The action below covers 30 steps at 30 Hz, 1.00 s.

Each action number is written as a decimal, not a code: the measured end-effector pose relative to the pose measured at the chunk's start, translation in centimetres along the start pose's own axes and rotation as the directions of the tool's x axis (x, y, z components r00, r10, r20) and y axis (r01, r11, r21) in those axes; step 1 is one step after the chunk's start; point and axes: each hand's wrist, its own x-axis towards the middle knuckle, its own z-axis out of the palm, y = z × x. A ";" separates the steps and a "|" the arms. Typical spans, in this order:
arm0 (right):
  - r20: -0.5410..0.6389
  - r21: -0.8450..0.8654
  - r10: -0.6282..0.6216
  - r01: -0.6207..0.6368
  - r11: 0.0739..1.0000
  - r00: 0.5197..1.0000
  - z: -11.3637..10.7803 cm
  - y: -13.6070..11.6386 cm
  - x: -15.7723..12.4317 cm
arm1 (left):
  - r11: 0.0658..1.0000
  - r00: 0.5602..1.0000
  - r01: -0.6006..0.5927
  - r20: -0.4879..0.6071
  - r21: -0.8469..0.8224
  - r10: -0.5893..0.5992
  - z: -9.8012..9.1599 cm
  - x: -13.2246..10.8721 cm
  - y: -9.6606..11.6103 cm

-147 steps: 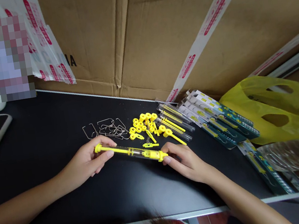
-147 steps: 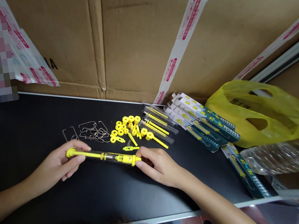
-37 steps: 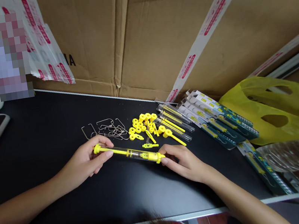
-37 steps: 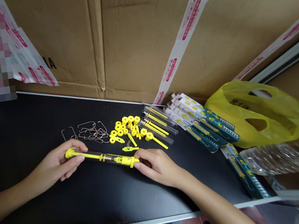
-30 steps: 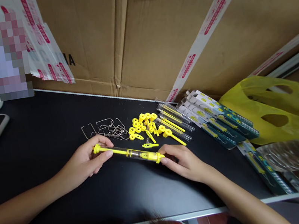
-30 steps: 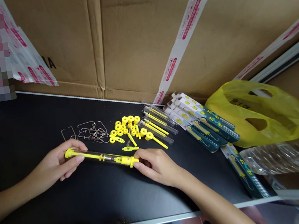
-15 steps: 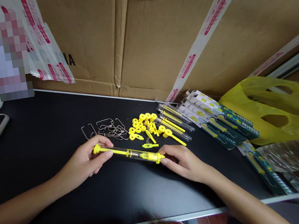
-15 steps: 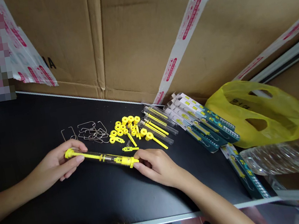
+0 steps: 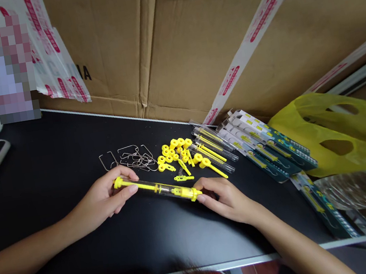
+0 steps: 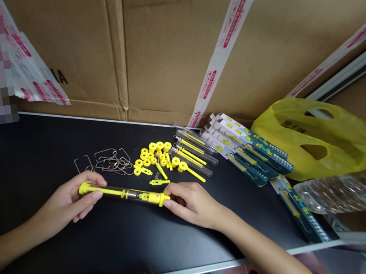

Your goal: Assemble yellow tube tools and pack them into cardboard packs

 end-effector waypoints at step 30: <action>-0.006 -0.004 0.003 -0.003 1.000 1.000 0.1 -0.2 0.0 | 1.000 1.000 -0.002 -0.007 -0.014 0.002 0.1 0.1 0.1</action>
